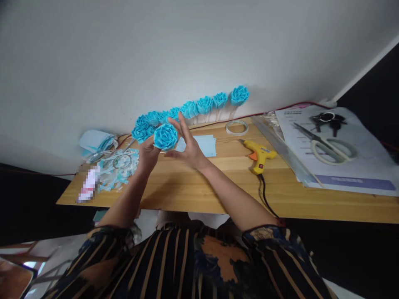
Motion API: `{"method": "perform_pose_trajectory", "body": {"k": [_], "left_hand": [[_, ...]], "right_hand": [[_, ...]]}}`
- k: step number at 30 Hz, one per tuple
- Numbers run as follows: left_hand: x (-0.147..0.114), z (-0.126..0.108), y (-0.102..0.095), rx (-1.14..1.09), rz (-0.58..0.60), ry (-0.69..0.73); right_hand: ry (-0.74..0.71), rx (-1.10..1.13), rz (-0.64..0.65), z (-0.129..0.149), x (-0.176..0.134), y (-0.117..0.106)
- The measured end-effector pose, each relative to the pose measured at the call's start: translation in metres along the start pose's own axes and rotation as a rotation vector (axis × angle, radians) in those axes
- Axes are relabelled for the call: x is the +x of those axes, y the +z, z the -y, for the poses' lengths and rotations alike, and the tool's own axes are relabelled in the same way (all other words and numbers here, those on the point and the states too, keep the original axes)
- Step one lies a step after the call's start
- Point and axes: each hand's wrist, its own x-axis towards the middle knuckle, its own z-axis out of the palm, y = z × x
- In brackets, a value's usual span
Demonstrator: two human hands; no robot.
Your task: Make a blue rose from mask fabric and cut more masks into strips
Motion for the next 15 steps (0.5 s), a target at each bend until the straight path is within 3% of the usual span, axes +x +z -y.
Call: {"method": "perform_pose_trajectory", "body": {"k": [4,9,13,15], "left_hand": [[-0.002,-0.002,0.004,0.024,0.044,-0.023],[-0.003,-0.003,0.001,0.105,0.07,0.055],[0.02,-0.004,-0.037,0.163,-0.02,0.098],[0.043,-0.003,-0.069,0.239,-0.187,0.142]], "right_hand": [[0.022,0.007,-0.033,0.003,-0.003,0.0],[0.005,0.029,-0.076,-0.001,-0.004,0.0],[0.012,-0.039,-0.039,-0.005,-0.004,0.0],[-0.001,-0.132,-0.013,-0.01,-0.004,0.0]]}}
